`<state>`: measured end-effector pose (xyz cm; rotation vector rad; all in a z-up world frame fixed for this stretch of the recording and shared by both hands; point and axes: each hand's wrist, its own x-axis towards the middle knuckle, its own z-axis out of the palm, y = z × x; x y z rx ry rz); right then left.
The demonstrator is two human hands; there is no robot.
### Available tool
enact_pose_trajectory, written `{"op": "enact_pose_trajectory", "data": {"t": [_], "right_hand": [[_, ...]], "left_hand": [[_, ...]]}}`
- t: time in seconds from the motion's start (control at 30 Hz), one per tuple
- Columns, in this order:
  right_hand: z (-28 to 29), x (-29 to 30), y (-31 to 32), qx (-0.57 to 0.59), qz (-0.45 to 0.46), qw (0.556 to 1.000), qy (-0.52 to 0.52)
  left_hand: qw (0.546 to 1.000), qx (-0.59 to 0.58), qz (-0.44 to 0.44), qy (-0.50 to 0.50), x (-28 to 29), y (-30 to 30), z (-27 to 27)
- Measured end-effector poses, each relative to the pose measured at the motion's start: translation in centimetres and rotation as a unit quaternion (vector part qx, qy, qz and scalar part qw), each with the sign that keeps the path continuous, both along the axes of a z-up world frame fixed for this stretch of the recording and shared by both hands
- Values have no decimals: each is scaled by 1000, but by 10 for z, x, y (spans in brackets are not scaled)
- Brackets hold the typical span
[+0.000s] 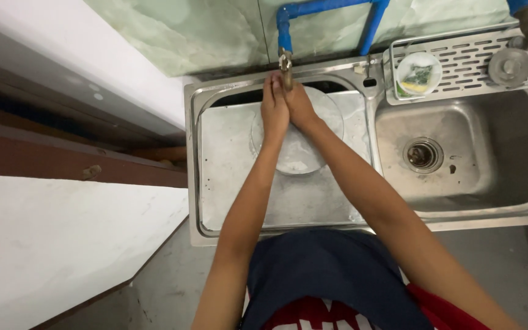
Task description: Washing a round metal cake pan with soap and water in a sink.
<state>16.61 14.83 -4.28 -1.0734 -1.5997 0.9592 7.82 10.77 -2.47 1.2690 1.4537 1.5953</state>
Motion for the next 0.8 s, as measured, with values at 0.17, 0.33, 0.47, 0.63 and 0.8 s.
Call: {"op": "enact_pose_trajectory", "data": {"t": [0.17,0.33,0.47,0.63,0.8], "right_hand": [[38,38,-41,177,11,962,-209],[21,110,-80,174,-101,947,-249],[13,120,-107,-168,-100,969,-152],[0,110,-118,-208,-115,967,-94],[20,106,-132,-159,-89,983,-36]], "left_hand": [[971,15,-5,239,-36,-28,10],[948,-68,11,311,-78,-71,-4],[953,-229,-34,196,-74,-97,0],[970,-200,-19,134,-66,-103,-19],[978,-192,-8,86,-63,-104,-3]]}}
